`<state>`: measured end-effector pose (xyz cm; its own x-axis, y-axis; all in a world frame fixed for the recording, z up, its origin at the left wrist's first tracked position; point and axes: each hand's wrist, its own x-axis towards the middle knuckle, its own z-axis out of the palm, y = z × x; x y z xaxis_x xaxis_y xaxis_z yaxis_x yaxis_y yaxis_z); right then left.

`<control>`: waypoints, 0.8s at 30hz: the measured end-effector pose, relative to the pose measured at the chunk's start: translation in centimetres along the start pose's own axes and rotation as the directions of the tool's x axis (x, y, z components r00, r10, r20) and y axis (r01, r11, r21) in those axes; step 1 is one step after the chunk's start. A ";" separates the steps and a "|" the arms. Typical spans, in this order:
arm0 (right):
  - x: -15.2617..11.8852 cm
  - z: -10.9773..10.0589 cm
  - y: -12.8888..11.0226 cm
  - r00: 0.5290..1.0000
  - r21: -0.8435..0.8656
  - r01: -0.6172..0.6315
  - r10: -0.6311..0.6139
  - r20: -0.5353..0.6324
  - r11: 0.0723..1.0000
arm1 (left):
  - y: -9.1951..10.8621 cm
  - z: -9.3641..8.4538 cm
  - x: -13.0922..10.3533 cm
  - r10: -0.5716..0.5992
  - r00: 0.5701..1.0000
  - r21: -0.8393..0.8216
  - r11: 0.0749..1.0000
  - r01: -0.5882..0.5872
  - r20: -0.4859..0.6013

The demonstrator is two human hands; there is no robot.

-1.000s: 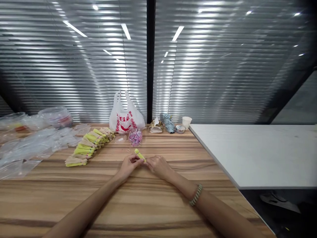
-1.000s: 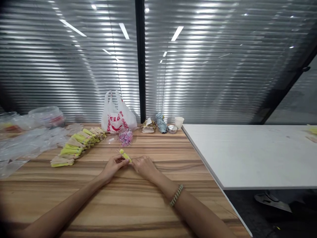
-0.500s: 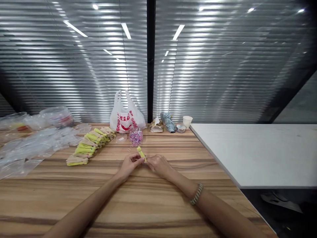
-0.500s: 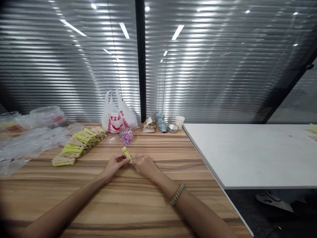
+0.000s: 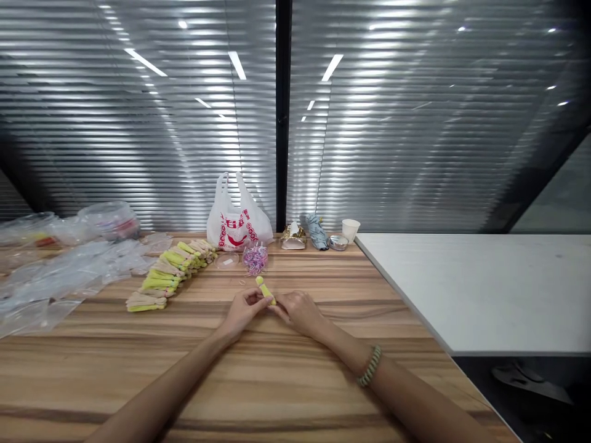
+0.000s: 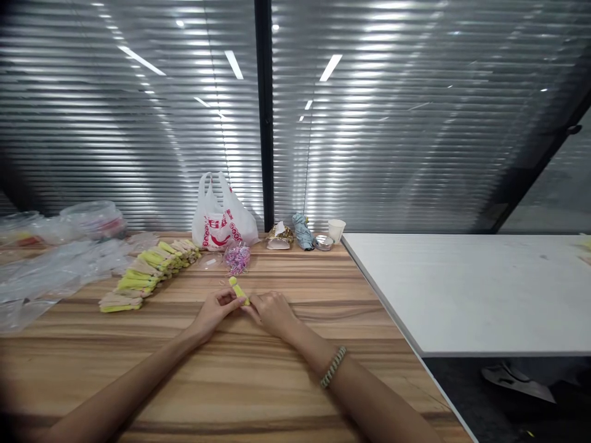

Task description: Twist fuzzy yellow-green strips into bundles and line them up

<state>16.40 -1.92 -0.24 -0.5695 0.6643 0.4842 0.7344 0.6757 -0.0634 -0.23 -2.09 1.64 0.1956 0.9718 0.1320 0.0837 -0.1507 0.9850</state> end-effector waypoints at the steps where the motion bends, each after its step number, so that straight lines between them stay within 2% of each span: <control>1: 0.0 0.0 0.0 1.000 -0.001 -0.013 0.013 -0.001 1.000 | -0.1 0.0 0.0 -0.017 1.000 -0.005 1.000 0.016 -0.013; 5: 0.0 0.0 0.1 1.000 0.006 -0.008 0.008 0.015 1.000 | -0.3 -0.1 0.1 -0.043 0.998 0.010 0.999 0.043 -0.049; 14: 0.0 0.2 0.1 0.998 -0.004 0.054 -0.054 0.012 0.999 | -0.4 -0.3 0.0 -0.036 0.999 -0.017 0.999 0.036 0.020; 17: 0.1 0.0 0.1 0.997 -0.007 0.073 -0.072 0.019 0.997 | -0.6 -0.5 0.1 -0.004 0.998 0.024 1.000 0.002 0.056; 24: 0.2 0.0 0.0 0.995 -0.015 0.089 -0.088 0.047 0.996 | -0.1 -0.4 0.0 0.019 0.998 0.054 0.998 -0.023 0.058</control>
<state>16.27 -1.74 -0.17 -0.6487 0.6163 0.4466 0.6862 0.7274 -0.0070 -0.65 -2.05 1.58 0.2536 0.9565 0.1444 0.1318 -0.1821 0.9744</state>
